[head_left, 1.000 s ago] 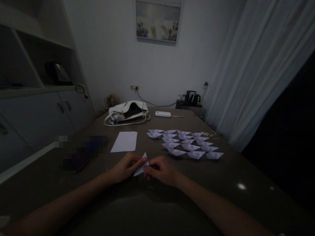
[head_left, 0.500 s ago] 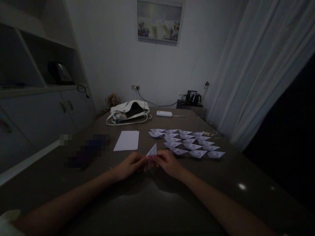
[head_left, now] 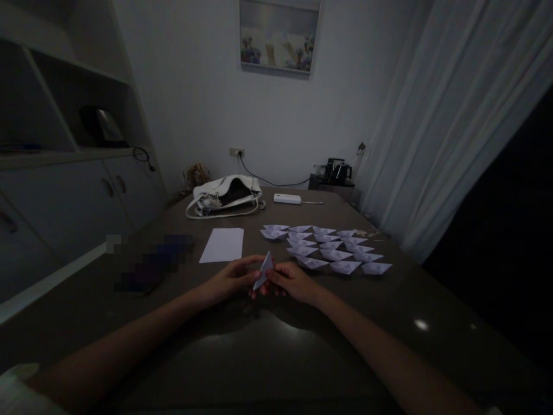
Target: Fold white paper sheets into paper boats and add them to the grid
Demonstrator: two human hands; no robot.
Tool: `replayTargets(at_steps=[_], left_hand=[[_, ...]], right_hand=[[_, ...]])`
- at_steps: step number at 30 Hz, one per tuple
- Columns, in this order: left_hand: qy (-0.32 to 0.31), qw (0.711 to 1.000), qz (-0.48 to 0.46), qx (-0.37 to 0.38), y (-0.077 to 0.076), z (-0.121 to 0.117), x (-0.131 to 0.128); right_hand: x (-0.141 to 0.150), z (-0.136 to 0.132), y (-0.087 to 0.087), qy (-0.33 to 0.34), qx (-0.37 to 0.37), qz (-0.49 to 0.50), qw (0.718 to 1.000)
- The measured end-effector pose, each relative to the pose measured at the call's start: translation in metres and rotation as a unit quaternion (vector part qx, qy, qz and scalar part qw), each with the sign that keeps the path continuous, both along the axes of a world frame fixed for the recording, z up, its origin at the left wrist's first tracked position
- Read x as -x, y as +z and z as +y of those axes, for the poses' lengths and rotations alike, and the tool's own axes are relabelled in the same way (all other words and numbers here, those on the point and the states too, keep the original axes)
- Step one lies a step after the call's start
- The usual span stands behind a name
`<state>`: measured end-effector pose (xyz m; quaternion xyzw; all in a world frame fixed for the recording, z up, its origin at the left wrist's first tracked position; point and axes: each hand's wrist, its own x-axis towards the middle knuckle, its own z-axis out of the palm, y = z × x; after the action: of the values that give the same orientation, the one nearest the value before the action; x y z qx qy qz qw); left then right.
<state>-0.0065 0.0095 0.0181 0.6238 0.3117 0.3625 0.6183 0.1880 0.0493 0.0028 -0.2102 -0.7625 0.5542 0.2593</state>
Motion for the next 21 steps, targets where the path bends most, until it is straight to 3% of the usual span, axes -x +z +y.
replayTargets(at_steps=[3, 6, 9, 14, 21], left_hand=[[-0.001, 1.0, 0.006, -0.013, 0.0, 0.0, 0.0], [0.009, 1.0, 0.019, -0.006, -0.002, 0.001, 0.002], [0.01, 1.0, 0.025, -0.007, -0.004, 0.003, 0.003], [0.004, 1.0, 0.026, -0.005, -0.005, 0.006, 0.001], [0.001, 0.998, 0.06, -0.018, -0.001, 0.002, 0.0]], right_hand=[[0.002, -0.002, -0.001, -0.056, -0.047, -0.003, 0.997], [0.004, -0.005, -0.001, -0.172, -0.128, 0.01, 0.977], [0.005, -0.009, 0.001, -0.228, -0.163, 0.014, 0.96], [0.007, -0.013, 0.004, -0.242, -0.149, 0.041, 0.958], [0.005, -0.013, 0.005, -0.156, -0.102, 0.023, 0.982]])
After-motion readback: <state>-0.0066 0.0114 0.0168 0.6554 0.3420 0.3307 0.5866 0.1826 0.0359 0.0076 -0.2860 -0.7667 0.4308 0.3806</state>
